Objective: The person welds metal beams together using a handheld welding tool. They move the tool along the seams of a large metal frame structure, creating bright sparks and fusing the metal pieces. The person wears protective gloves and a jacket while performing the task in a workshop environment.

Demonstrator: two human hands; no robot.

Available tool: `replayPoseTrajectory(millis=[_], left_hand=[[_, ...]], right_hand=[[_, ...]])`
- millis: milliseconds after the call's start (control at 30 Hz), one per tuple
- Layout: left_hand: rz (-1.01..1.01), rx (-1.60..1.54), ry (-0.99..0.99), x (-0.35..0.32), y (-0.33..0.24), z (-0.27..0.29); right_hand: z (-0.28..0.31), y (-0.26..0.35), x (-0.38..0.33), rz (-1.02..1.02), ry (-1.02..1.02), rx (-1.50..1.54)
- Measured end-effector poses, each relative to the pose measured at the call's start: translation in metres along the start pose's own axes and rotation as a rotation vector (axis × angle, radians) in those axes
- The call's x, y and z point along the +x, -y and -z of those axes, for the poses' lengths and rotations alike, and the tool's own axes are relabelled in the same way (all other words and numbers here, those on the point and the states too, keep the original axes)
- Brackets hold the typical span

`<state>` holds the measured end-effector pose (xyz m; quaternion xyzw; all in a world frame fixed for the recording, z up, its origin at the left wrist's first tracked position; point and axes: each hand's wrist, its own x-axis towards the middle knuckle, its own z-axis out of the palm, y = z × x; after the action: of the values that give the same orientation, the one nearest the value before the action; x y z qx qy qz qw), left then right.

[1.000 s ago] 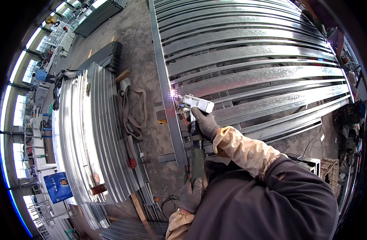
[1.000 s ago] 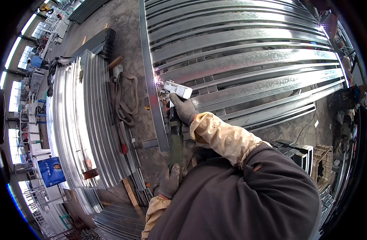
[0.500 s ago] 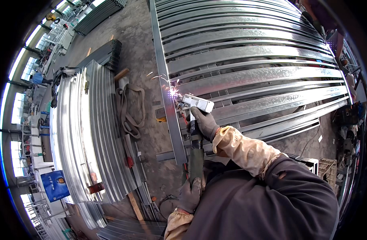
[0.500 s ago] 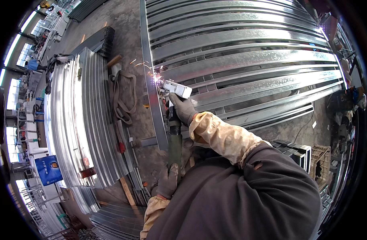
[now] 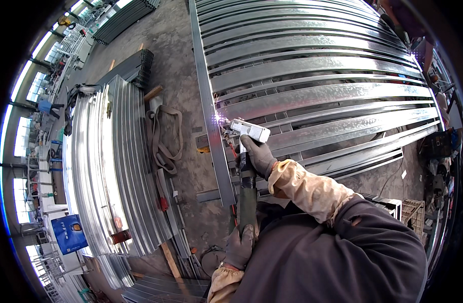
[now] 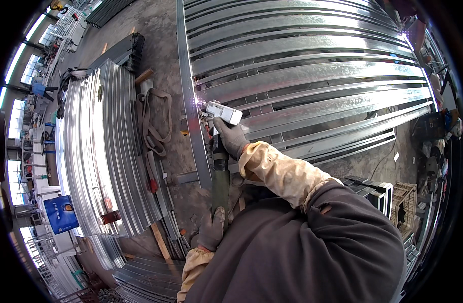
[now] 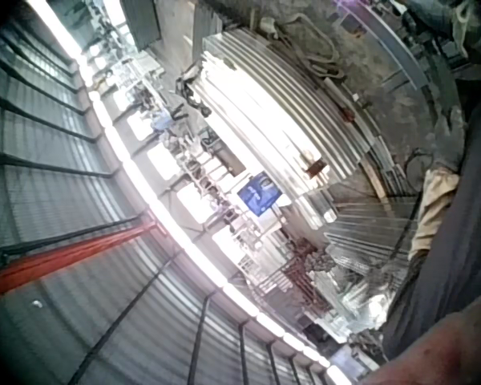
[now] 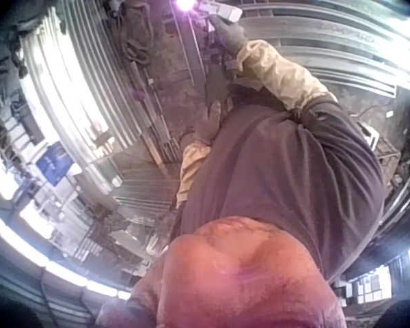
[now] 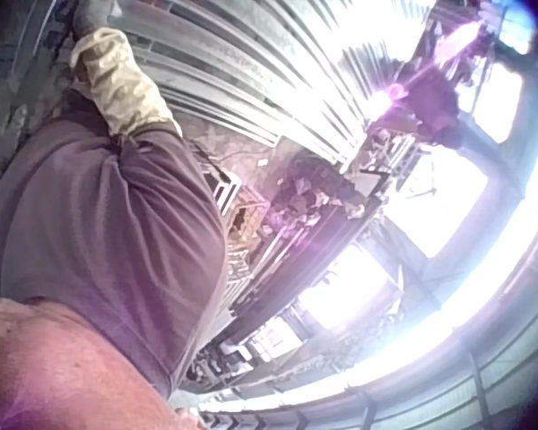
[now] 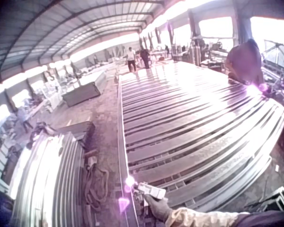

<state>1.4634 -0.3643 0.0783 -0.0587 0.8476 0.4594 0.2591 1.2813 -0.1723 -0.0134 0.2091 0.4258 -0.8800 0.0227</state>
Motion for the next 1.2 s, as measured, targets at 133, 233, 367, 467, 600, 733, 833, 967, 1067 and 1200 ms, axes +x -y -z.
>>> replayPoseTrajectory(millis=[133,233,367,467,600,733,833,967,1067,1200], left_hand=[[-0.035,-0.071,0.007,0.0,0.006,-0.001],[-0.039,-0.092,0.019,0.0,0.007,-0.002],[-0.033,-0.077,0.022,-0.001,0.013,-0.001],[-0.023,-0.1,0.024,-0.002,0.009,-0.002],[0.002,-0.118,0.026,-0.003,0.01,-0.002],[-0.001,-0.108,0.039,-0.003,0.014,-0.001],[-0.011,-0.104,0.015,-0.006,0.007,-0.002],[0.001,-0.101,0.035,-0.006,0.013,-0.002],[0.01,-0.112,0.051,-0.007,0.016,-0.002],[0.014,-0.067,0.022,-0.011,0.007,-0.001]], right_hand=[[-0.002,0.0,-0.003,0.004,-0.007,0.011],[0.001,-0.003,-0.002,0.05,-0.005,-0.022],[-0.006,0.005,-0.012,-0.045,-0.011,-0.012],[0.0,0.0,-0.008,0.02,-0.025,-0.037],[-0.001,-0.004,-0.008,0.025,-0.009,-0.005],[0.0,-0.005,-0.009,0.031,0.004,-0.003],[0.002,-0.007,-0.008,0.043,0.005,-0.007],[-0.001,-0.006,-0.012,0.017,0.013,0.018],[0.001,-0.008,-0.011,0.047,0.004,0.009],[0.002,-0.01,-0.012,0.04,0.002,-0.005]])
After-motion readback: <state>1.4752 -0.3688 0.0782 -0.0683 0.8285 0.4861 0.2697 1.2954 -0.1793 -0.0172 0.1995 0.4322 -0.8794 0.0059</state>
